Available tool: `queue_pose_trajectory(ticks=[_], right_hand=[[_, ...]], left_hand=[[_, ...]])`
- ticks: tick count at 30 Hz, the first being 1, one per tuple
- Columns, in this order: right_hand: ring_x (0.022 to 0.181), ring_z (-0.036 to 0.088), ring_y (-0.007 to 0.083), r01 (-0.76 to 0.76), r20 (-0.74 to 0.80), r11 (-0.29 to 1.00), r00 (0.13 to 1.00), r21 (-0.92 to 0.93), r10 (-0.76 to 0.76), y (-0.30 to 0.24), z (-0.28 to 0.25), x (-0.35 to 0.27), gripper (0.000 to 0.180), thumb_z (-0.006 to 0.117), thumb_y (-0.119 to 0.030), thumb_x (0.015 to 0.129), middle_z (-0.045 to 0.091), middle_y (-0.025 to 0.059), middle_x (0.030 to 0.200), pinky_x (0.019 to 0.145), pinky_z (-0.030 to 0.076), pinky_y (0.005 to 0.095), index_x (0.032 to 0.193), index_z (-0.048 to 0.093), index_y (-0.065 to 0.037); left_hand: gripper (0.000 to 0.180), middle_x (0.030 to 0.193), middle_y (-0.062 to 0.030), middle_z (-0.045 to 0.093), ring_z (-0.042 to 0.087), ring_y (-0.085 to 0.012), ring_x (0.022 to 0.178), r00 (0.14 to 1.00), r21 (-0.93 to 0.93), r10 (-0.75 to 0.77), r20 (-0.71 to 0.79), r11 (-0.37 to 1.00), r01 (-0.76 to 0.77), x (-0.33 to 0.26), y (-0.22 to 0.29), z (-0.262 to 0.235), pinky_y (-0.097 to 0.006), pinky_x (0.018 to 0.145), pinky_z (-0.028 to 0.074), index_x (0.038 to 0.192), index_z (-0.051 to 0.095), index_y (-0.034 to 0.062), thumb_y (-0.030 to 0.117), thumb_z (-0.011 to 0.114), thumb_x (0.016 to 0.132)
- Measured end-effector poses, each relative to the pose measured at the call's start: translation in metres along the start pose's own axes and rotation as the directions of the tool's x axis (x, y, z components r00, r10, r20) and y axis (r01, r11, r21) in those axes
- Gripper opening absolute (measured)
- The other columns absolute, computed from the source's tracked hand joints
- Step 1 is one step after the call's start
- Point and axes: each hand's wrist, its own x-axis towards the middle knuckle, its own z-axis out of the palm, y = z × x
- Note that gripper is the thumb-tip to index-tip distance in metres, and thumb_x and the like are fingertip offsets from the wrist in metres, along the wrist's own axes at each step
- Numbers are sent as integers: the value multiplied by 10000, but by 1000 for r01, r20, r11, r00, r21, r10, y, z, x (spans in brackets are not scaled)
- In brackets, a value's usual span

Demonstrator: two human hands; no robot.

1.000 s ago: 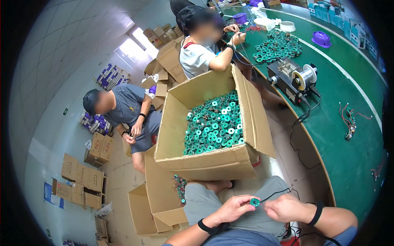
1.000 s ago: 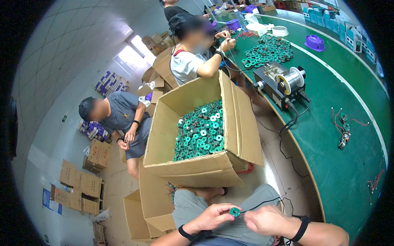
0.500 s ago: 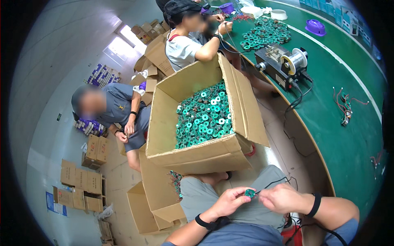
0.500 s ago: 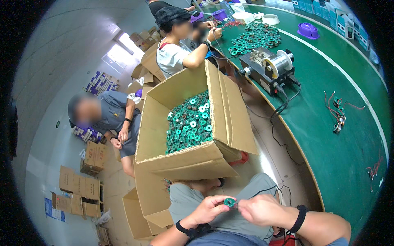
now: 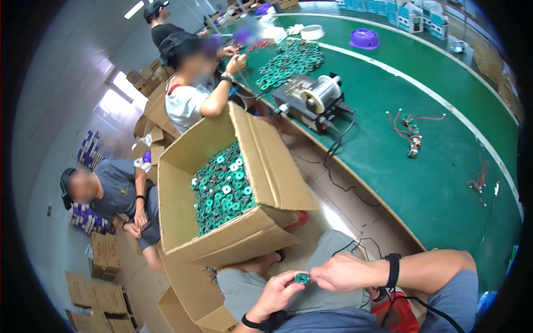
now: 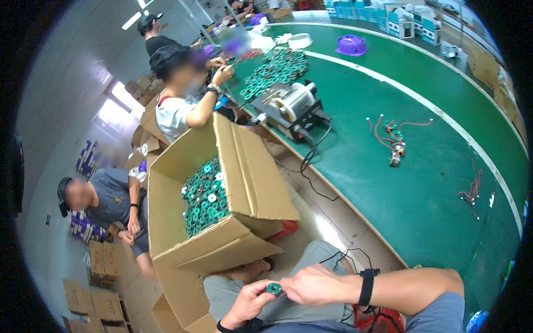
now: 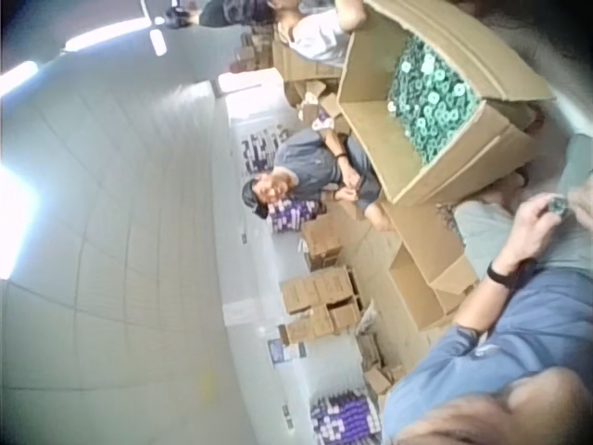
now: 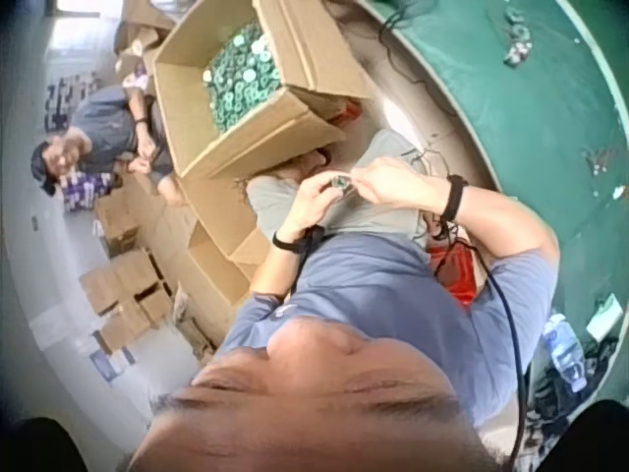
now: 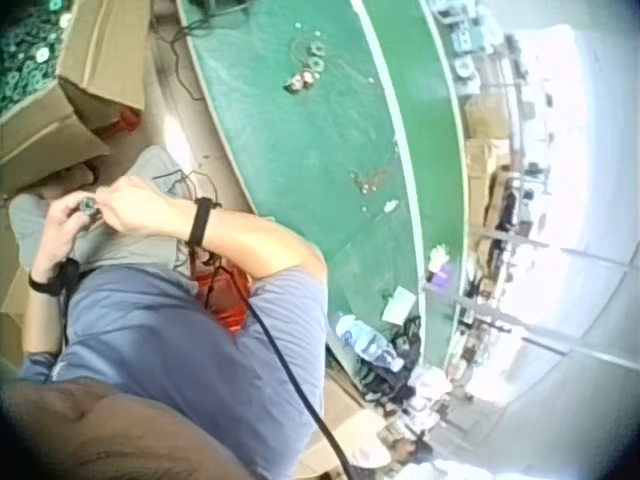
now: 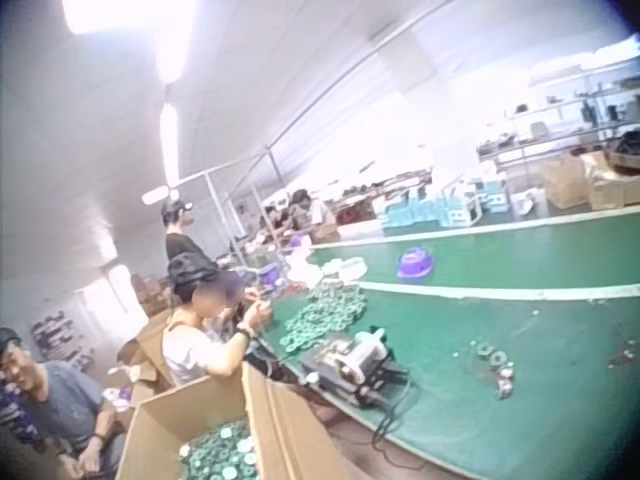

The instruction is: The person assembles small green electronic components by threading copper wires onto electronic boards and soldering them with a soldering iron.

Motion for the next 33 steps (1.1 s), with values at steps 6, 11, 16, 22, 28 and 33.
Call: queue_pose_trajectory(ticks=[6,11,16,22,28,33], right_hand=[[604,648,393,46,-70,999,996,-4,-46,4,0,-1,184,543,-236,925,634,166,648,537,510,514,884,594,-64],[667,667,412,107,7,991,994,84,-108,-5,7,-4,210,520,-230,928,675,185,708,581,520,538,870,615,-52],[666,662,423,22,22,1000,1000,-23,-21,-1,-3,-3,180,534,-219,921,659,198,699,587,513,542,889,598,-54],[616,639,402,-21,-73,998,997,-58,17,8,-6,3,164,532,-219,939,630,168,645,566,510,517,923,569,-60],[613,652,411,6,11,999,1000,-51,-5,3,-6,2,187,537,-240,924,648,173,670,552,522,531,880,593,-67],[574,639,380,158,-14,985,987,74,-158,-1,1,-4,143,563,-217,913,628,158,632,548,527,505,837,628,-116]], left_hand=[[297,1094,-38,714,635,-103,996,1000,-41,-9,-30,999,8,4,-4,3,-264,920,501,1234,669,-3,47,658,941],[282,1068,-47,718,648,-108,987,999,-80,40,-37,996,-43,5,-8,1,-268,911,512,1227,666,-14,37,645,951],[275,1047,-42,711,643,-105,965,994,-68,65,-93,995,-71,7,8,5,-267,895,513,1221,667,-10,49,648,953],[290,1057,-35,702,631,-108,960,997,19,65,-45,998,-64,4,7,4,-266,884,505,1223,662,-8,46,659,938],[329,1061,-59,699,630,-109,955,989,187,132,-66,975,-118,-1,24,0,-265,880,504,1247,655,11,48,678,922],[326,1094,-93,706,655,-168,974,980,278,198,8,941,-192,5,24,1,-305,887,512,1249,653,28,134,679,943]])
